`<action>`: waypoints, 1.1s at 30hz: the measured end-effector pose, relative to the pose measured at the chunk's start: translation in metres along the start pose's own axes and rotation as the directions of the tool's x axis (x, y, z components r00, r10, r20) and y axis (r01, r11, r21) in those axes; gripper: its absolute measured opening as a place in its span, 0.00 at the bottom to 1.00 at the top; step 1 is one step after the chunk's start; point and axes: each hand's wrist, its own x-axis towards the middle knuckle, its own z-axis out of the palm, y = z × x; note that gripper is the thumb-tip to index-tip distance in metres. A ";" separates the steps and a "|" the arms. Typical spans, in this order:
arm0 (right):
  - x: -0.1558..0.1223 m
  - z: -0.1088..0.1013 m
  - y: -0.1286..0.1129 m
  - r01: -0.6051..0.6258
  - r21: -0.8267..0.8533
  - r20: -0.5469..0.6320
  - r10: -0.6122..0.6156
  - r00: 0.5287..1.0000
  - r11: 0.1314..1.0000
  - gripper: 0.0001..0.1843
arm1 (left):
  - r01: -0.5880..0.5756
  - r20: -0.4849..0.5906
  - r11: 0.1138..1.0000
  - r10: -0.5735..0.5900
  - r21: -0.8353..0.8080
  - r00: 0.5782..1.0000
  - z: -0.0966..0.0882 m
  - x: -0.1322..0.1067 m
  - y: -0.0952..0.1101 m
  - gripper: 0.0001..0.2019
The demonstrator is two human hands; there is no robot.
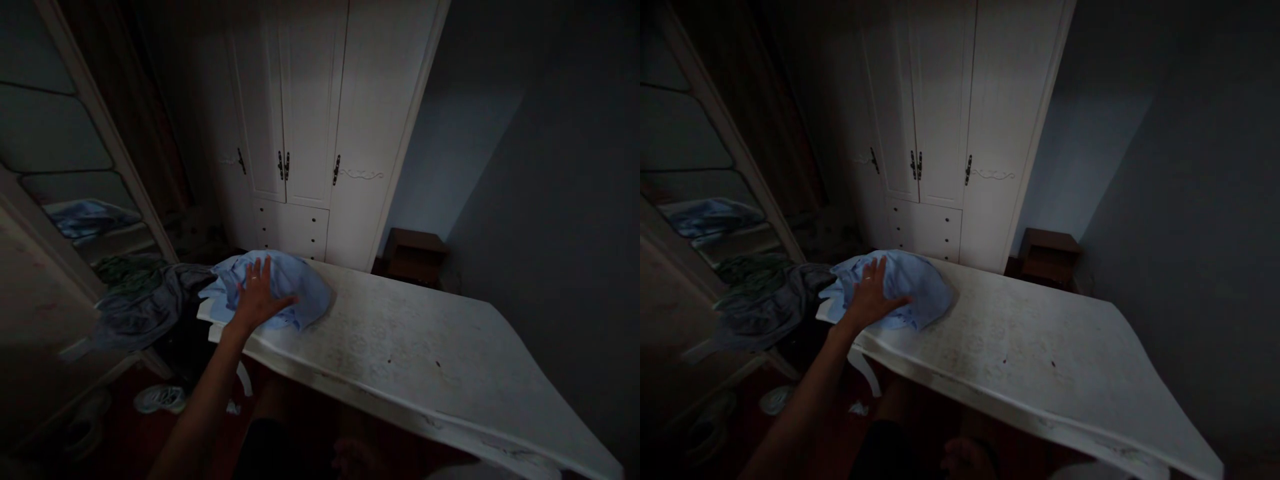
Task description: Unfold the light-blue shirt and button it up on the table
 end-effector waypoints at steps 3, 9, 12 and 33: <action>0.002 0.002 -0.008 0.004 -0.018 -0.012 -0.004 1.000 1.000 0.41 | 0.044 0.199 0.996 -0.059 0.076 0.978 0.039 0.004 0.019 0.63; -0.006 -0.002 -0.027 0.151 -0.046 -0.096 -0.155 0.983 0.987 0.41 | 0.161 0.105 0.986 -0.165 0.051 0.981 0.083 0.011 0.014 0.30; -0.010 -0.008 -0.028 0.180 -0.062 -0.067 -0.184 0.981 0.982 0.38 | 0.159 0.031 0.970 -0.156 -0.184 0.987 0.069 0.031 -0.001 0.19; 0.002 0.008 -0.004 0.016 -0.061 0.167 -0.006 0.986 0.998 0.38 | 0.014 0.216 0.938 -0.094 0.346 0.972 0.010 0.068 -0.017 0.22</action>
